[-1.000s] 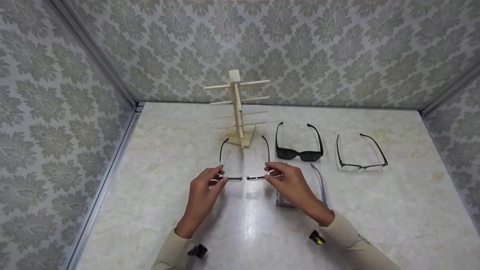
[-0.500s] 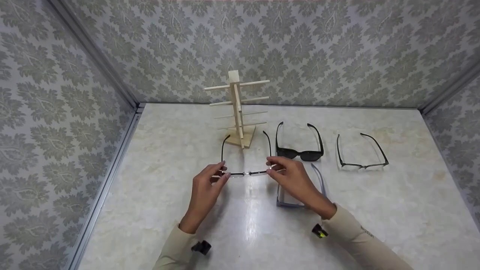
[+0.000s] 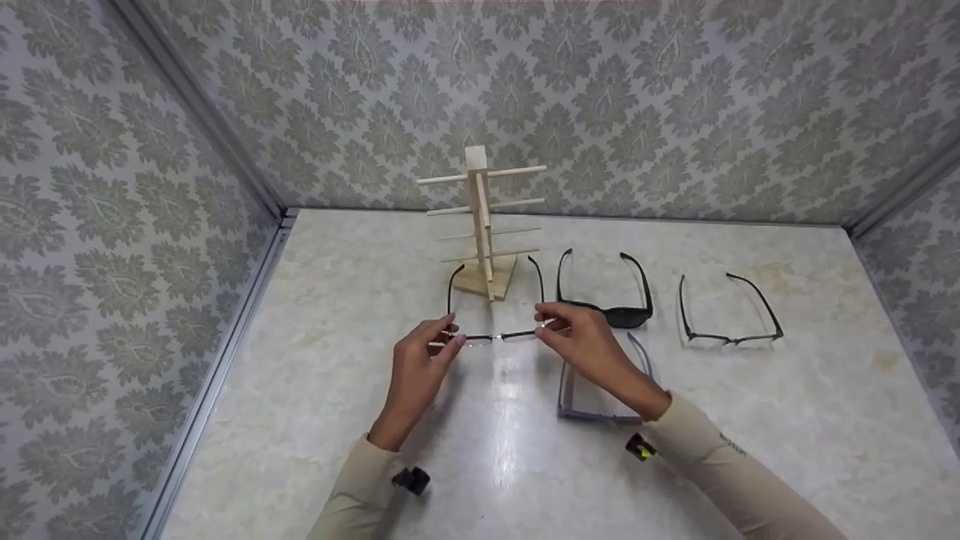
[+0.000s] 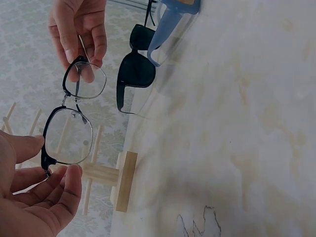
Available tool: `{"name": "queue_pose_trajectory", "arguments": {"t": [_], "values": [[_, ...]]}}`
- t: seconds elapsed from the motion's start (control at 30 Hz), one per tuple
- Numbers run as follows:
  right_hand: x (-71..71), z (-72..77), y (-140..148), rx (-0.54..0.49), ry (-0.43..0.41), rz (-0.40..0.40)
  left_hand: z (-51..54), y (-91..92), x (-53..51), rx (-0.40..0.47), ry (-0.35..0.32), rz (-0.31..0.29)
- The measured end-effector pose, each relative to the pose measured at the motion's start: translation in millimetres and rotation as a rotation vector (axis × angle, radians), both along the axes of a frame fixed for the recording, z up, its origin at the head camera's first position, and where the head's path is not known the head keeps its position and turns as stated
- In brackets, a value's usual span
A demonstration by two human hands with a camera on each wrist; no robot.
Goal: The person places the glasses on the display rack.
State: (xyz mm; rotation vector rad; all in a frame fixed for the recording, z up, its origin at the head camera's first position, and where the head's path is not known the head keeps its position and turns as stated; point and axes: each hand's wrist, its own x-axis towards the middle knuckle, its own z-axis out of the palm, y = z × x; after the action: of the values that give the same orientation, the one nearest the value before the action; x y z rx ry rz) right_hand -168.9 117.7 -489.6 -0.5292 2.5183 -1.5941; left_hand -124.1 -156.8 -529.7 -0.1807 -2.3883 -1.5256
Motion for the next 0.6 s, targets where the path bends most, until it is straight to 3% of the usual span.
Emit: {"name": "queue_pose_trajectory", "arguments": {"t": [0.4,0.6], "values": [[-21.6,-2.5,-5.2,-0.003,-0.06,0.005,-4.4,-3.8,-21.9,0.008,-0.064,0.016],[-30.6,-3.5,-8.7,-0.011,-0.069,-0.001,-1.2,-4.4,-30.4,-0.004,-0.087,0.041]]}}
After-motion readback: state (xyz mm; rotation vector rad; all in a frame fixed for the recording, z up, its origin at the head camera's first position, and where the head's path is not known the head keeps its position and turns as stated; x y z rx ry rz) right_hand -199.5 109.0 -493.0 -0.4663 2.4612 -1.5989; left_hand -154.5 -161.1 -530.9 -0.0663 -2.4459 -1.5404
